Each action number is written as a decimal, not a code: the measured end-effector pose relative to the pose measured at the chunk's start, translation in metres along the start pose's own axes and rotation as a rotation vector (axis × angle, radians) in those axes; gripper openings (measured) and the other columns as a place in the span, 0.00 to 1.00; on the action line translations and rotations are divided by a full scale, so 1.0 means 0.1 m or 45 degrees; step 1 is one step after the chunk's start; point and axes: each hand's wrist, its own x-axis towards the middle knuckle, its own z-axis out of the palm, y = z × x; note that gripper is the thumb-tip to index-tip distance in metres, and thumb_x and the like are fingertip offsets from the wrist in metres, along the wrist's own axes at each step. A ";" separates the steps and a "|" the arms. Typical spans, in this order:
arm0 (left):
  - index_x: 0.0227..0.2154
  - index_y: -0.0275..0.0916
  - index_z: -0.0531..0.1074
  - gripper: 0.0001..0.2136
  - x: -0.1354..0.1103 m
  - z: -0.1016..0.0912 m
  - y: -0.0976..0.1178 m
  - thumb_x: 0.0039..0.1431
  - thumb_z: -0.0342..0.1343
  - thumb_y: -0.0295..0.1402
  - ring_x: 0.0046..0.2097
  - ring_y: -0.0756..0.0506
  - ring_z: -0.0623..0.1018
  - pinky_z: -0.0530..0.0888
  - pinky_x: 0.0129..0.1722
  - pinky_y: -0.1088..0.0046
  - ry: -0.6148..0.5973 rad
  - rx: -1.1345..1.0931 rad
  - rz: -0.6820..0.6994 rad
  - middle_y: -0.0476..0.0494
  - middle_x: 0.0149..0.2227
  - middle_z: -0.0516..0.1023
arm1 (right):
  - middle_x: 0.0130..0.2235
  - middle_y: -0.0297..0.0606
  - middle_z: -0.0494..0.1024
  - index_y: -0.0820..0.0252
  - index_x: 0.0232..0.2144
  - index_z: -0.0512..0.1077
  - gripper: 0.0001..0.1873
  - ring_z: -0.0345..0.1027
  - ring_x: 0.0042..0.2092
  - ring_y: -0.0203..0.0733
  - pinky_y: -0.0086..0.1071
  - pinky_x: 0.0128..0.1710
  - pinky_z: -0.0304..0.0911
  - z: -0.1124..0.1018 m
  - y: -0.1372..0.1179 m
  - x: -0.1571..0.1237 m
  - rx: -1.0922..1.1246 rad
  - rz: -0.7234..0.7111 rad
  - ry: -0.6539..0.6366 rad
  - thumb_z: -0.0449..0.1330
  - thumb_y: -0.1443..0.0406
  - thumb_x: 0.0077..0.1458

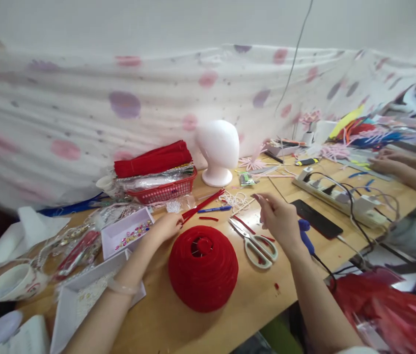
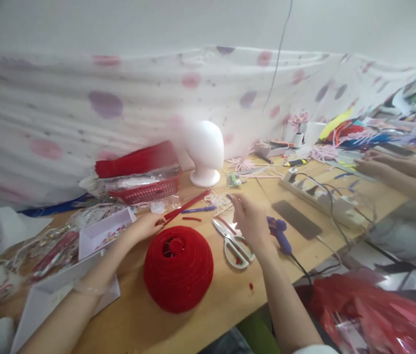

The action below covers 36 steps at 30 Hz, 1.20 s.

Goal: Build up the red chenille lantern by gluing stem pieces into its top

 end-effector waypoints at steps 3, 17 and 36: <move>0.55 0.39 0.70 0.17 0.11 0.04 -0.03 0.67 0.58 0.39 0.51 0.40 0.78 0.78 0.49 0.55 -0.065 0.118 -0.071 0.39 0.55 0.74 | 0.15 0.31 0.66 0.58 0.29 0.77 0.36 0.68 0.21 0.40 0.32 0.26 0.63 0.01 -0.04 0.10 -0.188 0.009 -0.026 0.40 0.42 0.67; 0.55 0.38 0.70 0.17 0.06 -0.21 0.02 0.67 0.58 0.39 0.51 0.41 0.78 0.78 0.49 0.55 -0.056 0.293 -0.063 0.39 0.55 0.74 | 0.53 0.45 0.75 0.62 0.53 0.71 0.19 0.73 0.49 0.45 0.43 0.48 0.73 0.35 0.32 0.22 -0.806 0.104 -0.906 0.61 0.58 0.65; 0.39 0.47 0.83 0.07 -0.90 -0.32 1.15 0.61 0.62 0.31 0.42 0.48 0.83 0.78 0.45 0.74 0.450 -0.737 0.449 0.52 0.41 0.86 | 0.33 0.33 0.77 0.57 0.40 0.70 0.06 0.70 0.33 0.37 0.30 0.33 0.61 -0.14 -0.49 -0.58 -0.075 -0.720 -0.553 0.53 0.65 0.68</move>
